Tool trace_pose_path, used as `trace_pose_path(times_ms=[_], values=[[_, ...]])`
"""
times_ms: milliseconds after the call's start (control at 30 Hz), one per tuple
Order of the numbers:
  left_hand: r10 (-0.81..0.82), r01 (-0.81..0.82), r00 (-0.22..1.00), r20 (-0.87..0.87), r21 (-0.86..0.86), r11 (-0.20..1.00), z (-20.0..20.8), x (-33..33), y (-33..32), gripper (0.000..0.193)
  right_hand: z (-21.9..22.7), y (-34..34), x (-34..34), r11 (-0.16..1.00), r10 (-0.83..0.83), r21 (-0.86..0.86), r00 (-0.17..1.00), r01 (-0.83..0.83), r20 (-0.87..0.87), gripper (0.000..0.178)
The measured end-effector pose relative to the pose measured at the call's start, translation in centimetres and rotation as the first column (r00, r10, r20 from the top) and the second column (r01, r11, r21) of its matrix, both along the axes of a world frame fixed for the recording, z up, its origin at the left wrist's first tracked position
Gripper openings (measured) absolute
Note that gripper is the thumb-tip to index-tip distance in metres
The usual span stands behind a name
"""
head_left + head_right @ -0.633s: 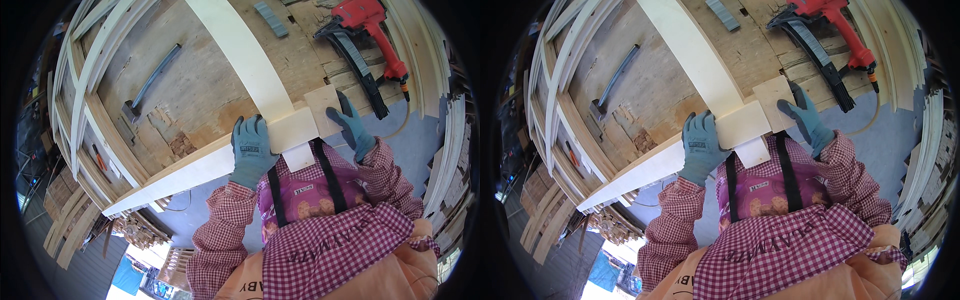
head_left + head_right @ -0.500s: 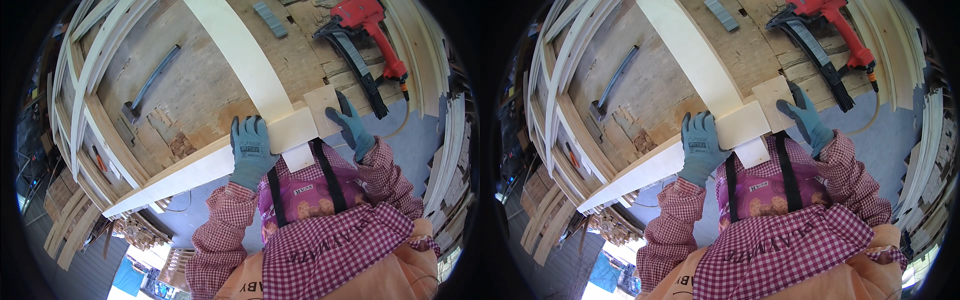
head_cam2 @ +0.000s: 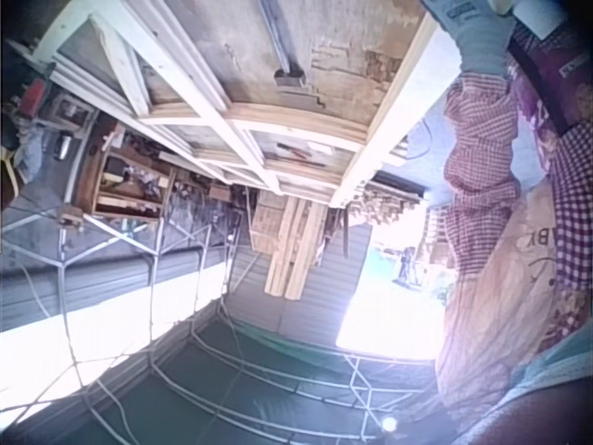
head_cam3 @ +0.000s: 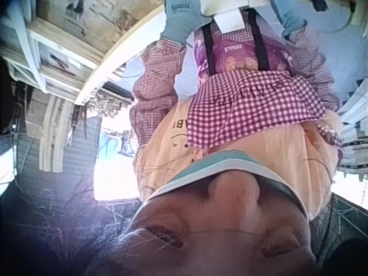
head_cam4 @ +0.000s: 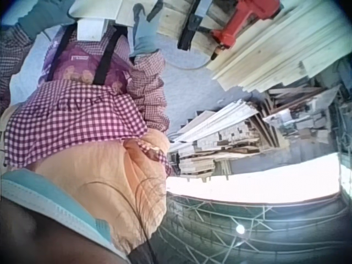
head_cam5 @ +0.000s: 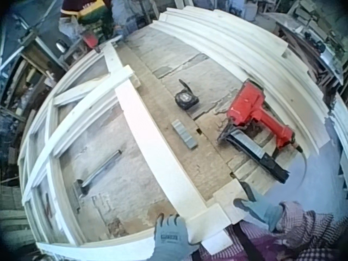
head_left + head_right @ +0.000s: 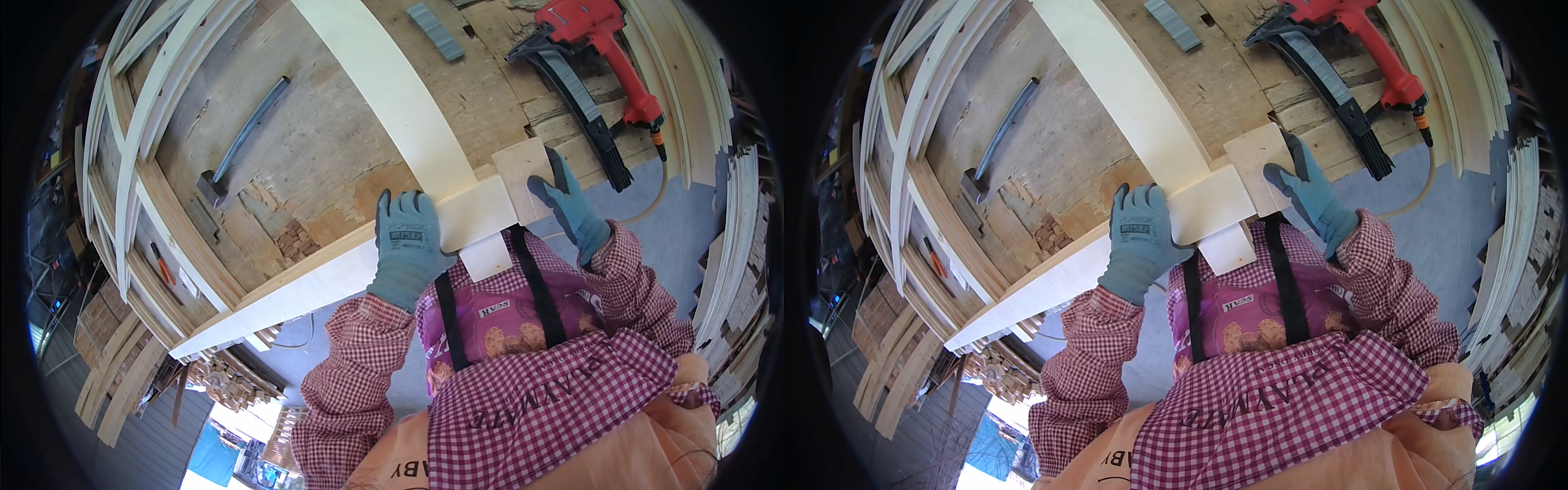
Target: The person assembles a wooden frame structure on a workbench. They position wooden planks and small blocks, then use a nail gun to fasten the pieces together. The person repeatedly aligns and secures multiple joints to build the frame.
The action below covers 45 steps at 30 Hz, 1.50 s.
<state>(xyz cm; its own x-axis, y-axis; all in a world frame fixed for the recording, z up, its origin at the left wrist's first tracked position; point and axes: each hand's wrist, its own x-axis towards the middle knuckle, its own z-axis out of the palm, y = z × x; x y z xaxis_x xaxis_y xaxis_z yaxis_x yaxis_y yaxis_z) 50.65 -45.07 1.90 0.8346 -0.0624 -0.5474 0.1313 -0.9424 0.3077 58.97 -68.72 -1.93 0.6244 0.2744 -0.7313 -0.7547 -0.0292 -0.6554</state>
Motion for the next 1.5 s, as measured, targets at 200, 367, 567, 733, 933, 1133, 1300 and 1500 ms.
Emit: trace_pose_path(times_ms=[200, 367, 567, 733, 933, 1133, 1300, 1500], values=[[0.031, -0.031, 0.999, -0.034, 0.022, 0.999, -0.4, -0.3, -0.3, 0.089, 0.5, 0.5, 0.0, 1.000, -0.019, -0.004, 1.000, 0.019, -0.001, 0.062], [0.048, -0.047, 0.999, -0.010, 0.027, 0.999, -0.7, -0.5, -0.4, 0.086, -1.6, -0.7, -0.5, 0.997, 0.048, 0.051, 0.997, -0.051, 0.058, 0.072], [0.075, -0.078, 0.992, 0.099, 0.030, 0.997, -1.4, -1.2, -0.7, 0.080, -1.1, 0.0, -0.5, 0.999, 0.012, 0.031, 0.998, -0.014, 0.065, 0.070], [0.089, -0.093, 0.979, 0.185, 0.013, 0.996, -1.8, -1.5, -0.8, 0.075, -1.4, -0.2, -0.3, 0.998, 0.066, 0.009, 0.995, -0.067, 0.070, 0.069], [0.099, -0.099, 0.966, 0.238, -0.012, 0.995, -2.2, -1.7, -0.7, 0.073, -2.0, -0.3, -0.5, 0.998, 0.040, 0.035, 0.997, -0.042, 0.066, 0.068], [0.101, -0.098, 0.964, 0.247, -0.024, 0.995, -2.1, -1.6, -0.5, 0.072, -0.9, -0.2, 0.4, 0.997, 0.073, 0.011, 0.994, -0.074, 0.082, 0.062], [0.099, -0.094, 0.955, 0.279, -0.031, 0.995, -2.2, -1.8, -0.4, 0.071, -1.3, -0.6, 2.8, 0.974, -0.200, -0.094, 0.978, 0.204, 0.054, 0.050], [0.076, -0.073, 0.963, 0.257, -0.023, 0.997, -2.2, -1.7, -0.3, 0.073, -4.0, -2.9, 6.7, 0.840, 0.320, -0.542, 0.816, -0.010, 0.481, 0.057]])
